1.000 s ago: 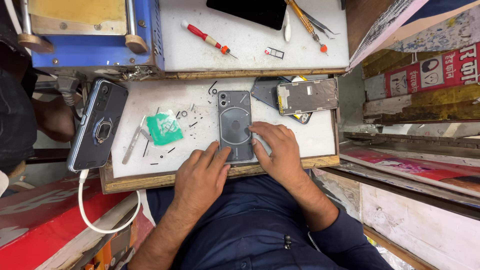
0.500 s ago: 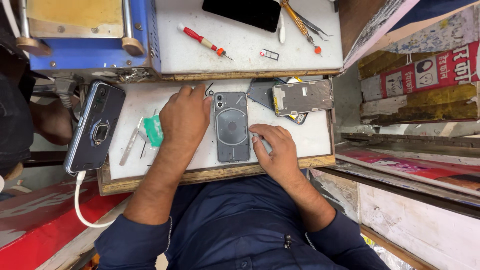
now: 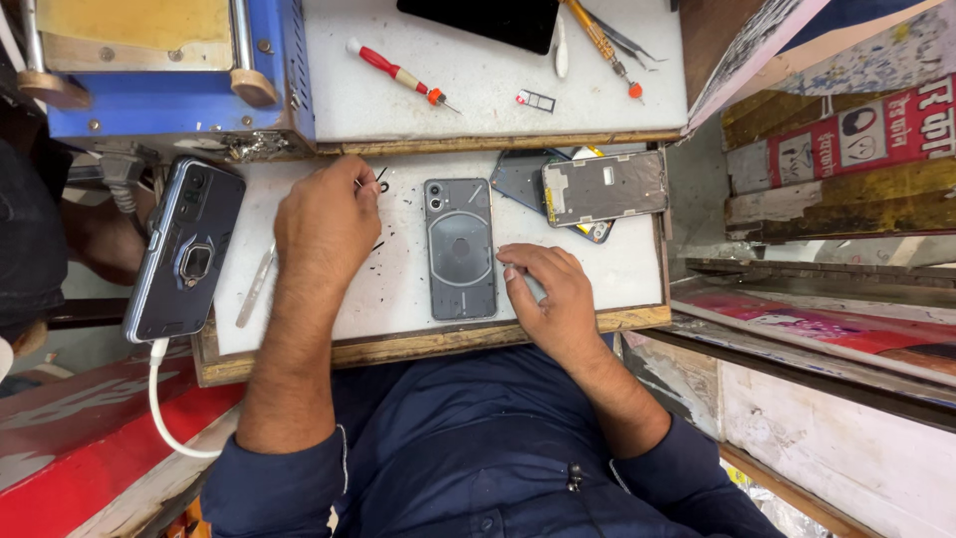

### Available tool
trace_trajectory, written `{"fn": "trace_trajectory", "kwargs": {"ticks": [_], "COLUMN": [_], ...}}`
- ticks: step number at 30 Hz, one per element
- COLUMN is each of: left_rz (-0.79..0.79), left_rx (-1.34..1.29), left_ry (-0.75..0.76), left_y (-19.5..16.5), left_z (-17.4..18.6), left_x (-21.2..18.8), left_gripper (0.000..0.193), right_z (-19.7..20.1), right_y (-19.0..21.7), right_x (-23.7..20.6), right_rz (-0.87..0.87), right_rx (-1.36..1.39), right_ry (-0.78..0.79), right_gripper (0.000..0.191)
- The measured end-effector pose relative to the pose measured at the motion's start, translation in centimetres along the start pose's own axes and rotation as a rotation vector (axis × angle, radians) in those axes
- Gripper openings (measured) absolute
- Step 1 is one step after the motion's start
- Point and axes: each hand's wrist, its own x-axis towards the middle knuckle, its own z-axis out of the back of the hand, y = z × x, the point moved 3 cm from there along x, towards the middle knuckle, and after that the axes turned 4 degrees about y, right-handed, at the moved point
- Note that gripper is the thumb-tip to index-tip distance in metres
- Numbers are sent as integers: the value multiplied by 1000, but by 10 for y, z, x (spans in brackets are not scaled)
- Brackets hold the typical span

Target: The person assembles a smartphone by placing a circular back component onto the phone body, then attaching a clear back cover. They handle small screws and a plastic pry tool, organizing parts on the workbench. The person also briefly handles a separate phone and a white box.

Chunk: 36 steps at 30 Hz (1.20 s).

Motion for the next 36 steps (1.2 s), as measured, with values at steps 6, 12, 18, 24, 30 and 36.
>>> {"fn": "trace_trajectory", "kwargs": {"ticks": [6,12,18,24,30,36], "left_rz": [-147,-195,-159,-63,-56,-48], "left_rx": [274,199,132,187,212,155], "left_ry": [-61,-279,-212,-123,-107,-61], "left_y": [-8,4,27,31,36,32], "left_z": [-2,7,27,20,23,25], "left_x": [6,-14,-60,-81,-79,-73], "left_gripper": [11,13,27,35,35,34], "right_z": [0,0,2,3,3,2], "right_y": [1,0,1,1,0,-1], "right_x": [1,-1,0,0,0,0], "right_rz": [15,-28,-25,-16,-39,-40], "right_rx": [-18,13,15,15,22,11], "right_ry": [-8,-5,0,-2,-3,5], "right_gripper": [17,17,18,18,17,17]}}
